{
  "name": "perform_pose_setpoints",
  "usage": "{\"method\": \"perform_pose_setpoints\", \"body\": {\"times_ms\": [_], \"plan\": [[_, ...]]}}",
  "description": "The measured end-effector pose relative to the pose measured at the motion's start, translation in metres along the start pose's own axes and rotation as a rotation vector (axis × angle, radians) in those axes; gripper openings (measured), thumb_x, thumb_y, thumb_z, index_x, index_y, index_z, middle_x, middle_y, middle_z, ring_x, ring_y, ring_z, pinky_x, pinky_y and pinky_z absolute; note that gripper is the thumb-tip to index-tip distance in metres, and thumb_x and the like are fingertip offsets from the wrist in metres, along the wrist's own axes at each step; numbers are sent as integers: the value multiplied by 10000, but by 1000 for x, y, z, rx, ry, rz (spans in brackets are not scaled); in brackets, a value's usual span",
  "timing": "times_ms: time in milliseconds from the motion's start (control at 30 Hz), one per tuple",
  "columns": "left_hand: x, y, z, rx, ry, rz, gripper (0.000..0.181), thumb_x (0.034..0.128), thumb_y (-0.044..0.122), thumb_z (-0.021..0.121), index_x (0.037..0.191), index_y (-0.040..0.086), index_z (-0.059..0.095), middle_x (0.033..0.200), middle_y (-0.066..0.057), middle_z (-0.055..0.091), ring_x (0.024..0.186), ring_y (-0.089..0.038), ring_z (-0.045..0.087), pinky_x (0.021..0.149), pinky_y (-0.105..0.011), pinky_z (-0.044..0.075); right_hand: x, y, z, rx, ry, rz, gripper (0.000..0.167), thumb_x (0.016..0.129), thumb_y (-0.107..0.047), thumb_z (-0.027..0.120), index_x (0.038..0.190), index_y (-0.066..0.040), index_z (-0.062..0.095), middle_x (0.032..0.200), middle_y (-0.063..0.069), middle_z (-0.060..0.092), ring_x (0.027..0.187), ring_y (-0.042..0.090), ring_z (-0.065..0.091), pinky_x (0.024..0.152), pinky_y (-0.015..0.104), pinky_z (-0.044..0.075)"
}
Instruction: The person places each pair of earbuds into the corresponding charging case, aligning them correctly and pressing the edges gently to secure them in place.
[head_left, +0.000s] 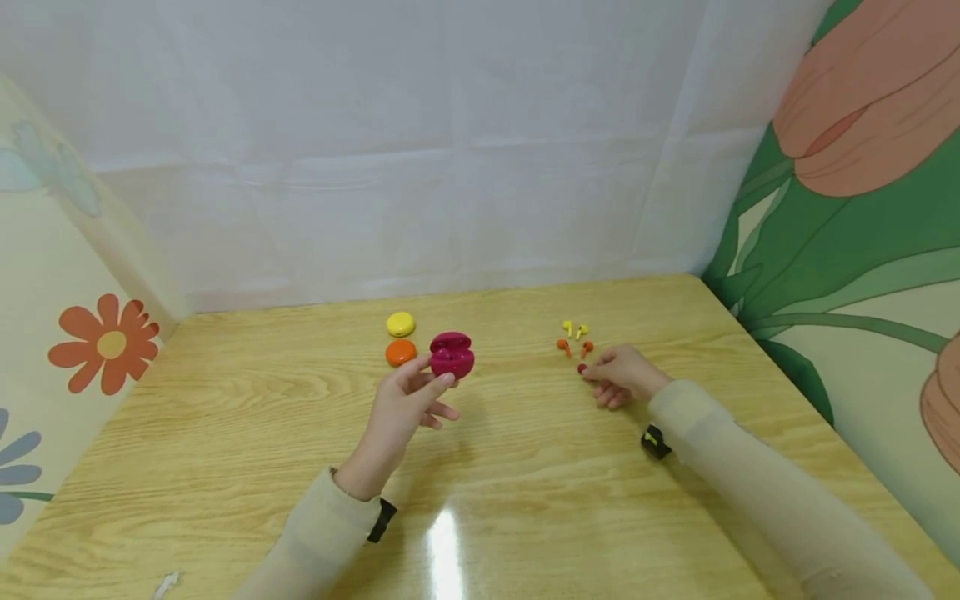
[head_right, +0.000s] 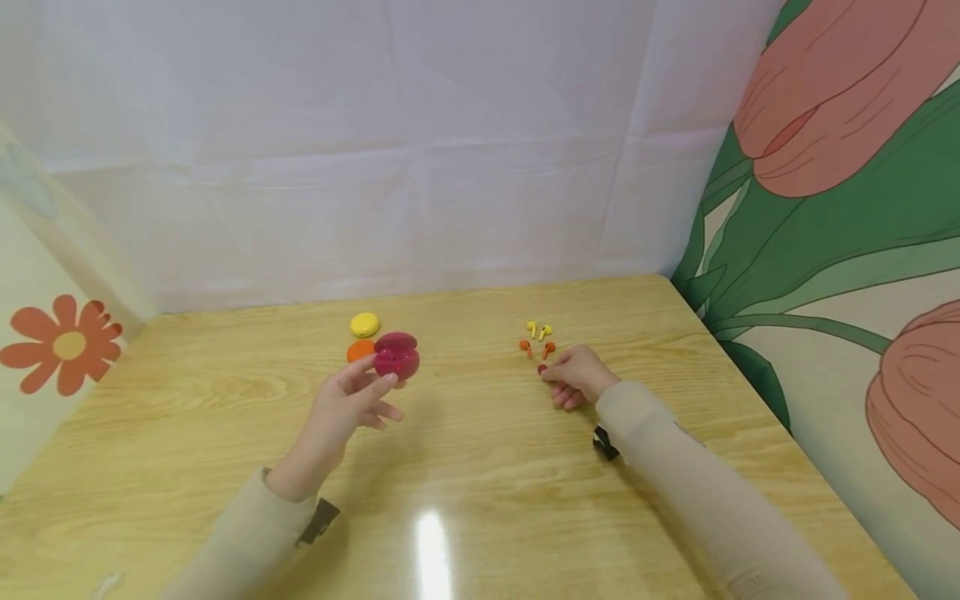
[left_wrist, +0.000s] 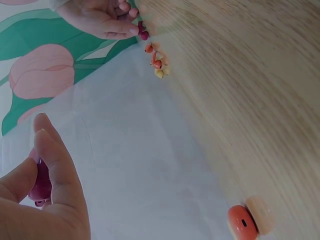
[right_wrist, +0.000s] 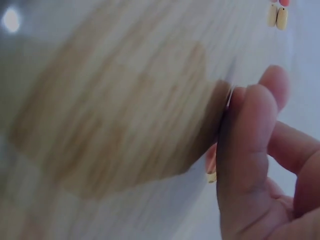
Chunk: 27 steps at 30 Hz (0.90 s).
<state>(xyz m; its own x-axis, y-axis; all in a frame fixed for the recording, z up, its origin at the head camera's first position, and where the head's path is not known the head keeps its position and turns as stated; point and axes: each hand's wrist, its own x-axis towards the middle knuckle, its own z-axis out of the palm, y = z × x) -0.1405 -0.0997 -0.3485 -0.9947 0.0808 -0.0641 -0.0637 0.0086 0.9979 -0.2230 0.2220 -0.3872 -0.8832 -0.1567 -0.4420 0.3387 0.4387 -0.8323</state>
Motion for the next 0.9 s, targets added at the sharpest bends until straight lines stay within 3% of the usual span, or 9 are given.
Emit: {"method": "perform_pose_setpoints", "body": {"times_ms": [900], "plan": [[0,0,-1,2,8,-22,463,958,94,619,1402,41,499,1040,-158,664,594,-172,683,524,-231,518,-4,-3,2,-39,26,-18,114,973,-56,557,924,47,558,638,58,617,495,97,606,470,244,522]]}}
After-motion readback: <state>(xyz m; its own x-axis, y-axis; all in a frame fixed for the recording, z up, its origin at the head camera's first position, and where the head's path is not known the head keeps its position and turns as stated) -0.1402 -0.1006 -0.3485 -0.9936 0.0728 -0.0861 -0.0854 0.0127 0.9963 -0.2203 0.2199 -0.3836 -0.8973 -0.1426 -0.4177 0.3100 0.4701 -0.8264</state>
